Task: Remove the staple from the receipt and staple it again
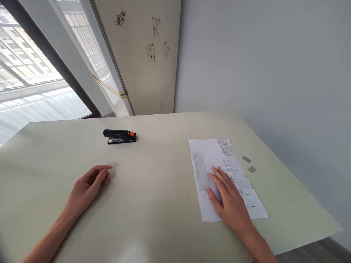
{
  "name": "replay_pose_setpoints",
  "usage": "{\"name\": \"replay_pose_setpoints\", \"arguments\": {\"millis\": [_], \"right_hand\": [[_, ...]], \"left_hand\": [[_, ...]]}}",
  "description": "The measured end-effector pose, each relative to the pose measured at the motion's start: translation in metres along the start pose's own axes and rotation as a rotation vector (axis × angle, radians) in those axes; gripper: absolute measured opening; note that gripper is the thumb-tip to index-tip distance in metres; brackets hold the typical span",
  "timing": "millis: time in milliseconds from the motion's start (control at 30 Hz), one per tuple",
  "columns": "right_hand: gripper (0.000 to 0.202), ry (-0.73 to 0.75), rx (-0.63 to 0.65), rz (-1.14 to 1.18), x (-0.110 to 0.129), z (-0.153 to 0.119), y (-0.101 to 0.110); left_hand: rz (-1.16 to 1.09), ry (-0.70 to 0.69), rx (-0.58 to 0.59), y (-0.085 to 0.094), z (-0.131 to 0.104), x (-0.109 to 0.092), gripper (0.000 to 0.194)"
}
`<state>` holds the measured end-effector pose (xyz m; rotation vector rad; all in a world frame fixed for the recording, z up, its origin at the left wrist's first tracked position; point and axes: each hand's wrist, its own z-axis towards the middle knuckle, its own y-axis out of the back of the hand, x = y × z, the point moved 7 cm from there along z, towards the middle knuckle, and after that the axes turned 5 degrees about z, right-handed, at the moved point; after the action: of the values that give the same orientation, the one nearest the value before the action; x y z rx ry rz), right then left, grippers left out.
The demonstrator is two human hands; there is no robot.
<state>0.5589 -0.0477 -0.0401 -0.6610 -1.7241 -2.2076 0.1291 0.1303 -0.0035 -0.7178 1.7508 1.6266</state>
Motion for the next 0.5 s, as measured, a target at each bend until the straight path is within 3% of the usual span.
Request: {"name": "replay_pose_setpoints", "arguments": {"millis": [333, 500], "right_hand": [[0.057, -0.091, 0.073, 0.072, -0.006, 0.001, 0.007], [0.061, -0.296, -0.124, 0.098, -0.033, -0.004, 0.041]], "left_hand": [[0.027, 0.008, 0.025, -0.001, 0.002, 0.011, 0.041], [0.032, 0.004, 0.028, -0.002, 0.002, 0.012, 0.041]]}}
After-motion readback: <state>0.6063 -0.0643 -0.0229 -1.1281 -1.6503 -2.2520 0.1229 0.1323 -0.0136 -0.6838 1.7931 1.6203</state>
